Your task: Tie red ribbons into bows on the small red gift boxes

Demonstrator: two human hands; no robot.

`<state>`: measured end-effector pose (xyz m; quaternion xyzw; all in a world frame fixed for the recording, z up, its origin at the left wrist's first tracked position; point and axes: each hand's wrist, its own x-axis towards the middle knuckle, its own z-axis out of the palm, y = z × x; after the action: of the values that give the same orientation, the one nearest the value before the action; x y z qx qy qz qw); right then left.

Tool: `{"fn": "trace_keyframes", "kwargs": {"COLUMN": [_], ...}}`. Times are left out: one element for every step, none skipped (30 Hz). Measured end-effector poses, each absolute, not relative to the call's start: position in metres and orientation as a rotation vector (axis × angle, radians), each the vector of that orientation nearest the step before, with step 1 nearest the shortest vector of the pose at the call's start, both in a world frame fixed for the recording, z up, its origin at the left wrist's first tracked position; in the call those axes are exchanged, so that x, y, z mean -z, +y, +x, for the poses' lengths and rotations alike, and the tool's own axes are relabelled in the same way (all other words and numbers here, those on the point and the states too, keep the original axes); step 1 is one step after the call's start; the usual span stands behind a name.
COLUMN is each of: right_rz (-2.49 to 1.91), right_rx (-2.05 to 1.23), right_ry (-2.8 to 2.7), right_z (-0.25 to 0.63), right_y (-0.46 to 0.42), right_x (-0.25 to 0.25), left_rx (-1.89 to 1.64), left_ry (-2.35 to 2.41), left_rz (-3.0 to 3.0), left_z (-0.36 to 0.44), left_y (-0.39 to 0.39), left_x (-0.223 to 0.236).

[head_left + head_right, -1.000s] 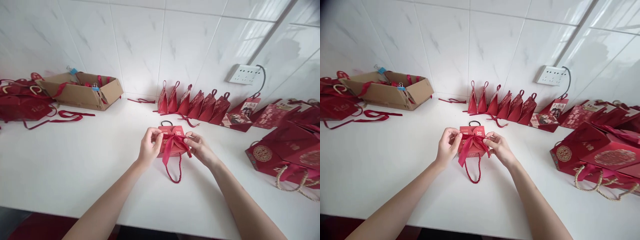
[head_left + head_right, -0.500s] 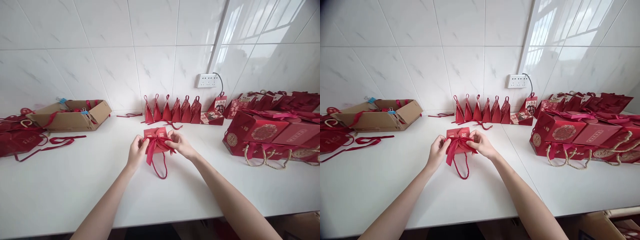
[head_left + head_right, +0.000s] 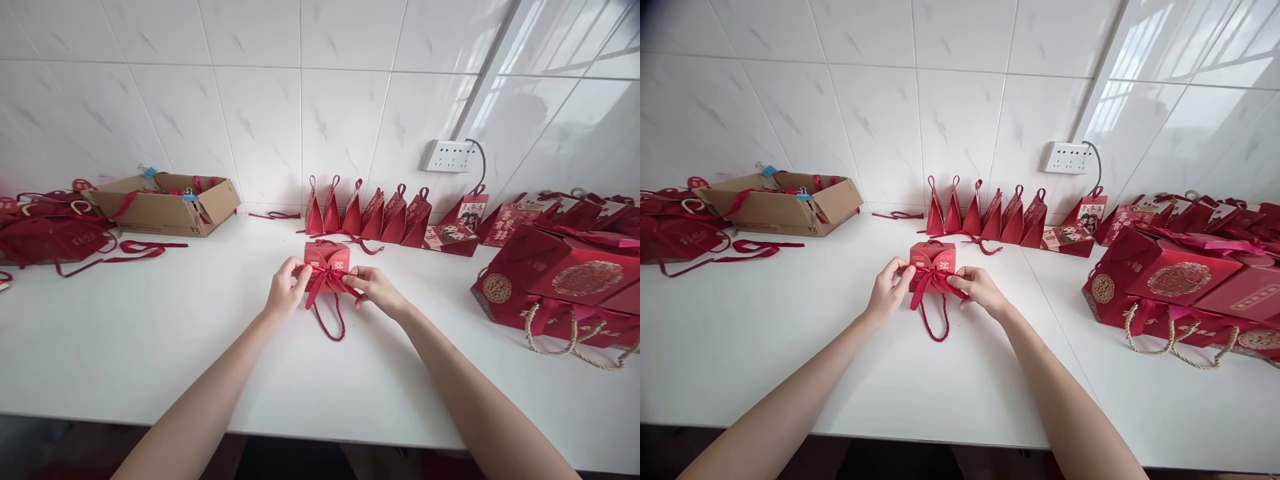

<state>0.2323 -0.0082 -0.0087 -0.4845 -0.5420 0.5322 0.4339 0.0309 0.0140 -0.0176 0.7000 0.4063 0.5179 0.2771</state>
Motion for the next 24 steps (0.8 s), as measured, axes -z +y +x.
{"fn": "trace_keyframes", "kwargs": {"right_rz": [-1.18,-1.148,-1.112,-1.075,-1.037,-1.0,-0.966,-0.936,-0.911,-0.892,-0.878,-0.868,-0.861,-0.854,-0.845,-0.835,-0.829,-0.828,-0.832,-0.84,-0.851,-0.86,-0.866,-0.868], "right_rx": [-1.337,-1.35,-1.364,-1.381,-1.4,-1.42,-1.438,-1.454,-1.468,-1.481,-1.494,-1.506,-1.517,-1.523,-1.524,-1.522,-1.521,-1.519,-1.518,-1.517,-1.515,-1.511,-1.51,-1.504], "right_ry": [-1.344,-1.335,-1.323,-1.307,-1.285,-1.257,-1.224,-1.188,-1.153,-1.12,-1.09,-1.064,-1.039,-1.013,-0.986,-0.956,-0.92,-0.88,-0.843,-0.814,-0.793,-0.782,-0.776,-0.788], "right_z": [0.232,0.232,0.232,0.232,0.232,0.232,0.232,0.232,0.232,0.232,0.232,0.233,0.233,0.233,0.232,0.232,0.232,0.231,0.23,0.229,0.228,0.227,0.227,0.228], "right_y": [-0.009,-0.01,-0.011,-0.012,-0.012,-0.012,-0.012,-0.013,-0.013,-0.013,-0.014,-0.014,-0.014,-0.014,-0.013,-0.012,-0.01,-0.009,-0.007,-0.005,-0.004,-0.003,-0.003,-0.002], "right_x": [0.007,0.005,0.004,0.004,0.003,0.003,0.002,0.001,0.0,-0.001,-0.002,-0.003,-0.003,-0.003,-0.002,-0.001,0.0,0.001,0.003,0.004,0.005,0.006,0.007,0.008], "left_rx": [-1.422,-1.451,-1.477,-1.503,-1.52,-1.531,-1.538,-1.537,-1.53,-1.519,-1.507,-1.497,-1.489,-1.486,-1.485,-1.482,-1.475,-1.464,-1.454,-1.443,-1.436,-1.433,-1.434,-1.436], "left_ry": [1.086,1.079,1.07,1.06,1.049,1.036,1.023,1.009,0.998,0.989,0.982,0.978,0.977,0.981,0.989,0.997,1.003,1.005,1.001,0.996,0.991,0.985,0.975,0.966], "left_rz": [1.873,1.86,1.842,1.813,1.777,1.733,1.684,1.641,1.605,1.579,1.558,1.538,1.518,1.499,1.479,1.459,1.438,1.413,1.386,1.362,1.342,1.326,1.311,1.303], "left_z": [0.031,0.031,0.032,0.032,0.033,0.033,0.033,0.034,0.034,0.035,0.035,0.036,0.036,0.037,0.038,0.038,0.039,0.04,0.041,0.042,0.042,0.043,0.043,0.044], "left_y": [0.014,0.014,0.014,0.014,0.014,0.015,0.015,0.015,0.014,0.014,0.013,0.012,0.012,0.011,0.011,0.011,0.011,0.011,0.012,0.012,0.013,0.013,0.013,0.013], "left_x": [0.017,0.016,0.016,0.015,0.015,0.014,0.013,0.012,0.01,0.009,0.008,0.008,0.008,0.008,0.009,0.009,0.01,0.011,0.012,0.012,0.012,0.012,0.011,0.011]}}
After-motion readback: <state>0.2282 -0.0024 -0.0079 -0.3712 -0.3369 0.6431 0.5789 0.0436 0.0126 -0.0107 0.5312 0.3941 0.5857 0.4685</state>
